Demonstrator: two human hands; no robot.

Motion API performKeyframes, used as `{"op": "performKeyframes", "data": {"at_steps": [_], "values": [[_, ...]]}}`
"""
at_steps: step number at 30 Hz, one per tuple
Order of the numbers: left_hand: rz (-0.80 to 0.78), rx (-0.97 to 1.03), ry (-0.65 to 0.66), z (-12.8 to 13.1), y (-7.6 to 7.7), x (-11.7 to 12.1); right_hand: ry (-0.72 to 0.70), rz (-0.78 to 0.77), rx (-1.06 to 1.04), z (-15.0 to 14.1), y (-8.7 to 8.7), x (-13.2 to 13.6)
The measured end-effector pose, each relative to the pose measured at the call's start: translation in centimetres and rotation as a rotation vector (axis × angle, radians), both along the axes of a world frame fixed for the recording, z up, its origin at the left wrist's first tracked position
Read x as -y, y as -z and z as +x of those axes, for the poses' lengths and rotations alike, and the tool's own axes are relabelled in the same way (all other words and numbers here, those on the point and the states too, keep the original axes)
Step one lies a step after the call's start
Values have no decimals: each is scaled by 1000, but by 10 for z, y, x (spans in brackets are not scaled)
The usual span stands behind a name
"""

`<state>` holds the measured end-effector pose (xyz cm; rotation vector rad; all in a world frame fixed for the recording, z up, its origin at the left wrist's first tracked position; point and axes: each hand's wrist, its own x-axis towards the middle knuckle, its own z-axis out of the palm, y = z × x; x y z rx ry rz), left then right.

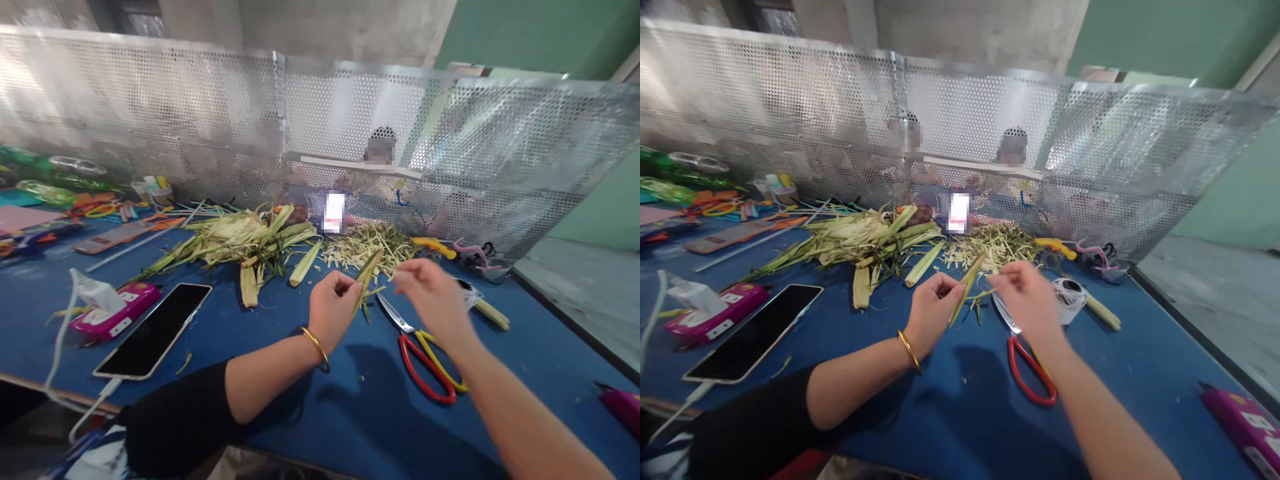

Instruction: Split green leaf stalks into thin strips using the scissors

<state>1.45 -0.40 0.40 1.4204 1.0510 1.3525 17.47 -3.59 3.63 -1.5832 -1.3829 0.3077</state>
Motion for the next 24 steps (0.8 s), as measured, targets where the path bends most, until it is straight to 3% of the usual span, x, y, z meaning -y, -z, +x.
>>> {"op": "performKeyframes", "data": {"at_steps": [2,4,8,12,17,24], "values": [[23,-17,9,1,2,4,-203,-100,-232,-36,12,-1],[-26,3,46,-1,3,7,-232,-134,-379,-55,22,-3],[-275,171,199,-5,5,7,-304,-152,-631,-52,35,-7],[-398,267,250,-7,9,3,-309,-140,-622,-42,39,-7],[-425,164,358,-9,9,-1,-237,-103,-555,-43,42,-6],[-299,-56,489,-12,7,-2,-266,-131,-700,-28,31,-8]]}}
